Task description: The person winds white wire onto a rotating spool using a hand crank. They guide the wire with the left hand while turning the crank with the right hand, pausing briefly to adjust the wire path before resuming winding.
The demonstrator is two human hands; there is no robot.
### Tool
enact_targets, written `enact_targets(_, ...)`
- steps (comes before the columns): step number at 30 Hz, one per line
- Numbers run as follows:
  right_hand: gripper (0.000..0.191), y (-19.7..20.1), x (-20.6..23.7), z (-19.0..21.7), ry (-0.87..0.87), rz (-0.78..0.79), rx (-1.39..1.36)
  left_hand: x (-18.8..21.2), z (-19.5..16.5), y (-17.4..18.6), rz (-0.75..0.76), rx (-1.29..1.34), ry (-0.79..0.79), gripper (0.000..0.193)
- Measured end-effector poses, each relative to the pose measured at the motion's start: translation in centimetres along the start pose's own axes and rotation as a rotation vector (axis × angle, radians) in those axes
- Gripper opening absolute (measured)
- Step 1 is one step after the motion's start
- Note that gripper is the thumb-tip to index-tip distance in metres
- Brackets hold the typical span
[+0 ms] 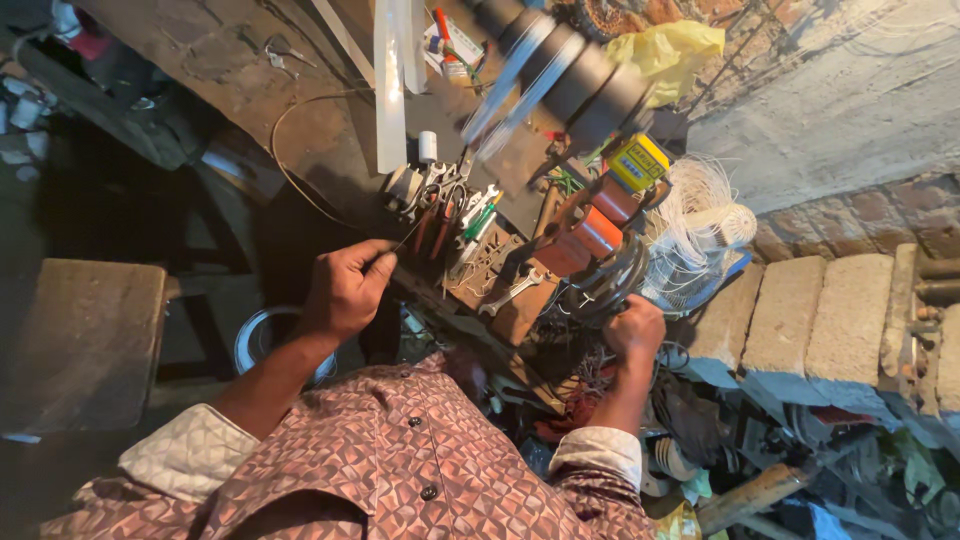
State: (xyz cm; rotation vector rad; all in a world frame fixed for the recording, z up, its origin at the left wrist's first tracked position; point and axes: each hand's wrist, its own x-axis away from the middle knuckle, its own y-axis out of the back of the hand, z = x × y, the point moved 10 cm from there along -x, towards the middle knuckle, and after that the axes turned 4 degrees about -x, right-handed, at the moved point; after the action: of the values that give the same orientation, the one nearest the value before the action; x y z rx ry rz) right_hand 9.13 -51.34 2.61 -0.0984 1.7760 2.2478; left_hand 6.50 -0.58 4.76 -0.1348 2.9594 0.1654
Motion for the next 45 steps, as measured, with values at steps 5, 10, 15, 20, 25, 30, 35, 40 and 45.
enact_targets(5,0.021,2.0,-1.9,0.3,-0.023,-0.022,0.01,0.9,1.3,-0.3,0.015,-0.01,0.113,0.021)
enact_targets(10,0.033,2.2,-5.6,-0.3,-0.016,-0.007,0.046,1.7,1.7,-0.4,0.036,-0.033,0.158,0.021)
enact_targets(15,0.04,0.5,-8.2,-2.2,-0.119,0.027,-0.019,1.8,1.4,-0.7,0.046,-0.103,0.125,0.021)
enact_targets(20,0.037,-2.9,-9.6,-3.8,-0.14,0.136,-0.019,2.0,1.0,-0.5,0.015,-0.074,0.093,0.022)
enact_targets(25,0.041,-4.9,-8.0,-3.2,-0.125,0.078,-0.27,2.1,1.2,-0.7,0.03,-0.073,0.113,0.021)
enact_targets(30,0.04,-6.0,-4.8,-2.2,-0.104,0.094,-0.341,2.1,1.1,-0.5,0.023,-0.067,0.109,0.02)
enact_targets(35,0.043,-6.9,-0.9,-1.8,-0.134,0.217,-0.023,2.0,1.0,-0.6,0.033,-0.081,0.117,0.02)
enact_targets(40,0.034,-5.4,1.3,-2.2,-0.119,0.139,0.082,1.8,1.1,-0.5,0.024,-0.08,0.125,0.02)
enact_targets(45,0.019,-2.4,0.4,-3.5,-0.116,0.025,-0.066,1.6,1.0,-0.5,0.017,-0.085,0.08,0.02)
